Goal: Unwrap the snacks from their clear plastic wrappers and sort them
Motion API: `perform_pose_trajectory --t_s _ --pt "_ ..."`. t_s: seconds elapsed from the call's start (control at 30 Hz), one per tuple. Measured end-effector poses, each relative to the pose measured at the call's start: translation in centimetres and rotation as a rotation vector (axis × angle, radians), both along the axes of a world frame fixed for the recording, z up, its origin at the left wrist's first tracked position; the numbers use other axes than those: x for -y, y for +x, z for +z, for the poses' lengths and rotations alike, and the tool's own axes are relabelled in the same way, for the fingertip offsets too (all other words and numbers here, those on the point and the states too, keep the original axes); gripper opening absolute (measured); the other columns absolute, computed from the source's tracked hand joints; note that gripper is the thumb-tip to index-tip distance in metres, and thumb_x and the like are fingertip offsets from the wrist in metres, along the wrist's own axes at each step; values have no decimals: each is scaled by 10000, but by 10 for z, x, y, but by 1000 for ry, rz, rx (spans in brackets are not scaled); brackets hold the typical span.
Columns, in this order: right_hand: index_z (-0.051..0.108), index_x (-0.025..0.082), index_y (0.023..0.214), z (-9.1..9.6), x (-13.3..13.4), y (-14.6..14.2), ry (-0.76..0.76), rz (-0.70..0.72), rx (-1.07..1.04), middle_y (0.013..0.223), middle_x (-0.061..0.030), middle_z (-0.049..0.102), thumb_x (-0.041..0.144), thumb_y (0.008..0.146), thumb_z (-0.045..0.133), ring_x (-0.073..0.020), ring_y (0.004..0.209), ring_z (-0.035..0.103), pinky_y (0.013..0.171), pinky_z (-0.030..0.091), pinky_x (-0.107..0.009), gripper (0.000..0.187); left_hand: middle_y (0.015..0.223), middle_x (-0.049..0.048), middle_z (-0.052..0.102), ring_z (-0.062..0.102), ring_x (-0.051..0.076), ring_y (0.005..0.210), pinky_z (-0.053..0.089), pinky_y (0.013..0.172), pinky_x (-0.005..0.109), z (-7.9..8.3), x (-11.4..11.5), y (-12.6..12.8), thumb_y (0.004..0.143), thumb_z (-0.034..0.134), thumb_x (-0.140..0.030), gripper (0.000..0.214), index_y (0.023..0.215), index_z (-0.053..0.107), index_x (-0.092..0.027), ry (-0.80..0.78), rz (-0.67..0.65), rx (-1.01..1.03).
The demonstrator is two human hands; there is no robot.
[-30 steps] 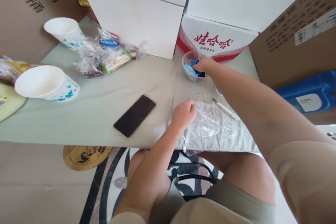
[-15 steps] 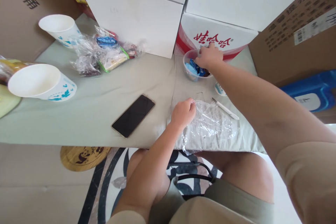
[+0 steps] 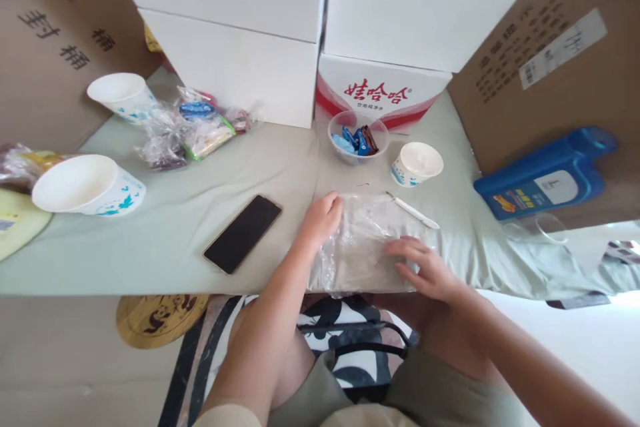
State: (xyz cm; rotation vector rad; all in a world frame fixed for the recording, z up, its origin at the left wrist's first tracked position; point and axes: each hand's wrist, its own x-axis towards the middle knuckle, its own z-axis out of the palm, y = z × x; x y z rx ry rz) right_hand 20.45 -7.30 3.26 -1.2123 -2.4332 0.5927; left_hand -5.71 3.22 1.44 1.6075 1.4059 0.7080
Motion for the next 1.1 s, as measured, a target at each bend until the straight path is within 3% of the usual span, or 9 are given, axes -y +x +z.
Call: perform_pose_trajectory --t_s 0.2,0.3,0.37,0.47,0.53,0.7,0.87,0.97,1.1 --pt "624 250 1322 -28 29 10 -52 -8 158 1484 -108 569 284 883 608 -330 1443 448 1174 338 -620 441 702 -5 663 654 142 695 517 712 273 4 -21 -15 914 444 -295 192 949 608 -203 80 333 21" --pt "618 249 1340 -27 28 11 -55 -12 149 1506 -92 549 265 842 645 -325 1455 430 1188 318 -607 499 826 16 699 663 146 818 528 827 296 21 -2 -21 920 444 -280 170 984 586 -210 243 464 -57" --pt "623 248 1336 -27 27 12 -41 -16 133 1503 -86 553 242 828 646 -323 1450 437 1185 321 -604 508 861 28 719 671 167 843 536 847 322 30 25 -19 909 484 -325 177 974 609 -217 314 299 -132" --pt "655 248 1289 -30 28 13 -29 -11 98 1473 -84 584 236 830 646 -332 1432 458 1170 335 -607 460 1086 67 750 669 238 1089 495 1025 405 29 65 -10 837 612 -370 252 1030 675 -221 352 -233 -318" --pt "680 254 1247 -32 28 14 -23 2 71 1455 -81 601 237 832 648 -338 1420 471 1162 340 -608 416 1313 84 686 568 274 1299 391 1155 460 21 77 -6 837 646 -372 321 1124 689 -234 337 -349 -451" --pt "689 267 1231 -34 30 14 -19 -2 38 1453 -81 601 206 830 633 -336 1406 486 1154 355 -594 410 1521 124 522 409 304 1450 269 1222 524 2 52 -13 965 525 -321 380 1307 611 -181 248 -18 -609" --pt "695 269 1204 -33 31 16 -15 8 26 1430 -75 620 184 825 619 -329 1386 506 1139 371 -582 396 1538 207 447 400 270 1448 279 1232 432 14 44 -13 998 437 -270 430 1364 499 -53 304 313 -549" --pt "731 263 1065 -30 30 17 -7 9 -4 1348 -70 675 204 864 600 -317 1323 561 1092 413 -552 247 1244 91 693 613 212 1227 436 1123 353 25 71 5 941 543 -312 301 1188 640 -170 302 -22 -470" --pt "738 253 911 -25 28 18 7 -57 -72 1226 -76 730 230 926 534 -301 1211 628 1006 461 -520 205 1529 110 521 380 337 1483 303 1235 502 27 111 30 763 751 -401 614 1328 612 -203 223 -582 -550"
